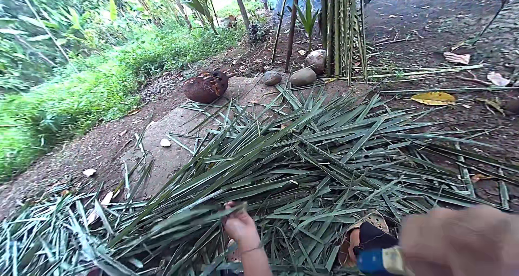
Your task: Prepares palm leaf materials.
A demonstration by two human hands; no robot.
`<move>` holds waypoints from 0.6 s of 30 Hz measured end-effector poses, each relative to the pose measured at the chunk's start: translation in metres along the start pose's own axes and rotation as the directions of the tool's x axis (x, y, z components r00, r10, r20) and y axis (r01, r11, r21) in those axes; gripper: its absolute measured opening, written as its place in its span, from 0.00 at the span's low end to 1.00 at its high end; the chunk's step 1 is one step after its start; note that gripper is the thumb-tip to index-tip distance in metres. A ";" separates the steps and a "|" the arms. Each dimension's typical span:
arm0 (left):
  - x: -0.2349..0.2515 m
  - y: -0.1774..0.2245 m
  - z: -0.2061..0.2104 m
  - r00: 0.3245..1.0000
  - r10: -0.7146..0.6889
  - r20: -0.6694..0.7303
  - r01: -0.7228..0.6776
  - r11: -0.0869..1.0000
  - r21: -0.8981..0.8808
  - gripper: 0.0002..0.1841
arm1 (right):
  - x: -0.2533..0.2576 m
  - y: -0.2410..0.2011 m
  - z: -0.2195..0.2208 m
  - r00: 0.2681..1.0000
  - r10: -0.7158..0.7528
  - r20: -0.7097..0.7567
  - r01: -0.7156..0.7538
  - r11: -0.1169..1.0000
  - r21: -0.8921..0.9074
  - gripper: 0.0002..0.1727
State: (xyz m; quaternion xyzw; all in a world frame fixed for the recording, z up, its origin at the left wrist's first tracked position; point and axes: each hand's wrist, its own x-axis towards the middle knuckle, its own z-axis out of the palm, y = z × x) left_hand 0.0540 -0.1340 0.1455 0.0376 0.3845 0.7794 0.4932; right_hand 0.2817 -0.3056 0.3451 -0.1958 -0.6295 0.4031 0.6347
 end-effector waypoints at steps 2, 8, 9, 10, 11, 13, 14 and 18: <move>-0.044 0.017 0.034 0.988 0.004 0.156 -0.015 0.997 0.072 0.12 | 0.008 0.011 0.002 1.000 0.008 0.028 -0.010 0.997 0.071 0.19; -0.113 0.041 0.067 0.881 -0.126 0.457 -0.065 0.923 0.380 0.25 | 0.018 0.044 -0.003 0.977 0.201 0.071 -0.182 0.960 -0.212 0.22; -0.117 0.045 0.068 0.857 -0.150 0.493 -0.075 0.910 0.408 0.26 | 0.019 0.047 -0.004 0.968 0.245 0.056 -0.221 0.935 -0.278 0.23; -0.119 0.049 0.070 0.841 -0.185 0.508 -0.062 0.901 0.430 0.27 | 0.021 0.051 -0.003 0.955 0.296 0.032 -0.271 0.909 -0.318 0.23; -0.120 0.053 0.071 0.834 -0.223 0.504 -0.034 0.892 0.450 0.27 | 0.023 0.054 -0.002 0.938 0.347 0.008 -0.326 0.888 -0.326 0.24; -0.117 0.060 0.073 0.819 -0.305 0.485 0.036 0.872 0.488 0.25 | 0.026 0.061 0.000 0.902 0.432 -0.024 -0.421 0.864 -0.276 0.24; -0.114 0.063 0.072 0.810 -0.332 0.483 0.047 0.858 0.511 0.22 | 0.028 0.064 0.001 0.882 0.471 -0.028 -0.463 0.852 -0.243 0.23; -0.104 0.072 0.065 0.787 -0.369 0.494 0.069 0.849 0.525 0.20 | 0.037 0.081 0.005 0.727 0.685 0.035 -0.683 0.728 -0.056 0.24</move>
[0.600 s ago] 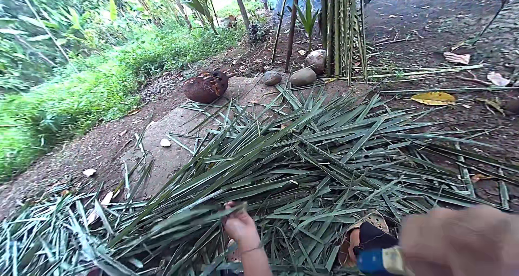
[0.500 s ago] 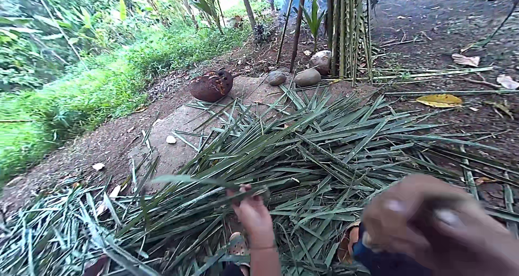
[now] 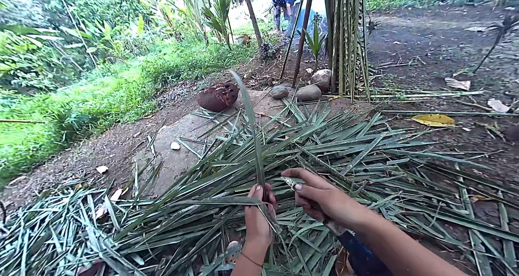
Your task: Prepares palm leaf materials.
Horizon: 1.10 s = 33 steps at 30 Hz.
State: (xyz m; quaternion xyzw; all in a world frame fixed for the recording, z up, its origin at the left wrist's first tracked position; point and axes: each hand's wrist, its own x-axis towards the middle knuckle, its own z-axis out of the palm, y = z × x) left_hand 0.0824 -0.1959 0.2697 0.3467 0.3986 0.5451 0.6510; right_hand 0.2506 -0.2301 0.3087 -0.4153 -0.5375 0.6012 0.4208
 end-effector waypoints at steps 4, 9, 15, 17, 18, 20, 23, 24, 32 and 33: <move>-0.009 0.001 -0.011 0.987 0.057 0.150 -0.076 0.990 0.119 0.19 | 0.017 0.014 0.007 0.970 0.149 0.191 -0.177 0.974 0.142 0.30; -0.020 -0.002 -0.023 0.943 0.215 0.254 -0.288 0.910 0.299 0.13 | 0.019 0.023 0.016 0.932 0.139 0.334 -0.230 0.941 0.249 0.26; -0.032 0.002 -0.025 0.942 0.242 0.230 -0.320 0.852 0.414 0.16 | 0.013 0.027 0.018 0.963 0.068 0.261 -0.153 0.935 0.321 0.23; -0.037 0.004 -0.022 0.948 0.204 0.243 -0.286 0.881 0.376 0.15 | 0.011 0.028 0.016 0.956 0.040 0.290 -0.142 0.930 0.339 0.24; -0.040 0.005 -0.019 0.955 0.180 0.236 -0.250 0.916 0.313 0.15 | 0.010 0.028 0.015 0.948 0.026 0.318 -0.143 0.926 0.350 0.25; -0.044 0.008 -0.016 0.967 0.104 0.231 -0.143 0.977 0.158 0.17 | 0.007 0.028 0.014 0.925 0.003 0.380 -0.153 0.918 0.366 0.26; -0.048 0.010 -0.015 0.965 0.022 0.263 -0.035 0.998 0.043 0.20 | 0.003 0.028 0.015 0.915 -0.011 0.403 -0.165 0.902 0.400 0.26; -0.049 0.010 -0.015 0.960 0.012 0.279 -0.024 0.999 0.037 0.20 | 0.002 0.028 0.015 0.918 -0.012 0.396 -0.164 0.898 0.409 0.26; -0.054 0.014 -0.009 0.924 -0.066 0.376 0.157 0.963 -0.218 0.23 | 0.000 0.031 0.009 0.906 -0.120 0.407 -0.082 0.892 0.445 0.25; -0.054 0.013 -0.009 0.920 -0.053 0.388 0.148 0.965 -0.219 0.22 | -0.001 0.030 0.009 0.905 -0.126 0.406 -0.074 0.893 0.443 0.25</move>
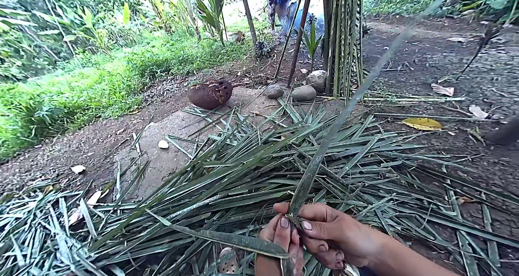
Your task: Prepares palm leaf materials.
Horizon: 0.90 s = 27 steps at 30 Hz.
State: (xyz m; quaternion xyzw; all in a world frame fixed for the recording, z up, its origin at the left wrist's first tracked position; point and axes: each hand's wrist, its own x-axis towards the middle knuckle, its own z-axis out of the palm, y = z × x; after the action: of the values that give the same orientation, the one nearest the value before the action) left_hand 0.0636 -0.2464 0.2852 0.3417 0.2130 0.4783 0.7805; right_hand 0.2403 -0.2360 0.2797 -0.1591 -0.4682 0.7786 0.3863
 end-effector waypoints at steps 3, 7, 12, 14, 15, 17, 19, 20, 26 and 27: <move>0.000 0.000 -0.004 0.995 -0.039 0.087 0.052 0.986 -0.157 0.21 | -0.003 -0.001 0.000 0.999 -0.004 0.046 0.003 1.000 0.007 0.26; -0.003 -0.002 -0.006 0.994 0.006 0.110 -0.005 1.000 -0.007 0.22 | -0.005 -0.005 0.002 0.999 0.000 0.037 0.002 0.999 -0.052 0.23; -0.006 -0.004 -0.004 0.988 0.154 0.025 -0.155 0.948 0.278 0.20 | -0.005 0.000 0.008 1.000 -0.017 -0.022 0.015 0.997 -0.079 0.23; -0.008 -0.001 -0.005 0.989 0.145 0.043 -0.151 0.965 0.213 0.21 | -0.006 0.001 0.008 1.000 -0.020 -0.012 0.019 0.996 -0.086 0.22; -0.009 -0.001 -0.005 0.988 0.141 0.055 -0.150 0.965 0.214 0.21 | -0.006 0.001 0.007 0.999 -0.033 -0.002 0.033 0.995 -0.093 0.22; -0.010 -0.004 -0.004 0.986 0.147 0.084 -0.164 0.949 0.269 0.20 | -0.005 0.001 0.008 0.997 -0.075 0.003 0.075 0.990 -0.115 0.21; -0.013 -0.009 0.000 0.984 0.161 0.079 -0.177 0.942 0.284 0.20 | -0.007 0.000 0.009 0.995 -0.096 0.000 0.095 0.985 -0.144 0.21; -0.014 -0.008 0.002 0.986 0.157 0.062 -0.168 0.946 0.277 0.20 | -0.008 0.000 0.008 0.995 -0.099 -0.005 0.097 0.982 -0.163 0.20; -0.013 -0.012 0.000 0.992 0.095 0.079 -0.113 0.957 0.266 0.21 | -0.009 0.002 0.012 0.975 -0.181 -0.126 0.135 0.941 -0.310 0.19; -0.013 -0.012 0.000 0.992 0.101 0.078 -0.120 0.944 0.308 0.20 | -0.010 0.002 0.014 0.965 -0.211 -0.156 0.146 0.925 -0.351 0.19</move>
State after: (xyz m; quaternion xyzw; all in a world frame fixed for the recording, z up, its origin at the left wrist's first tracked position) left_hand 0.0651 -0.2623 0.2762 0.4866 0.2422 0.4708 0.6949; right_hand 0.2368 -0.2526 0.2839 -0.2531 -0.5676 0.6297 0.4662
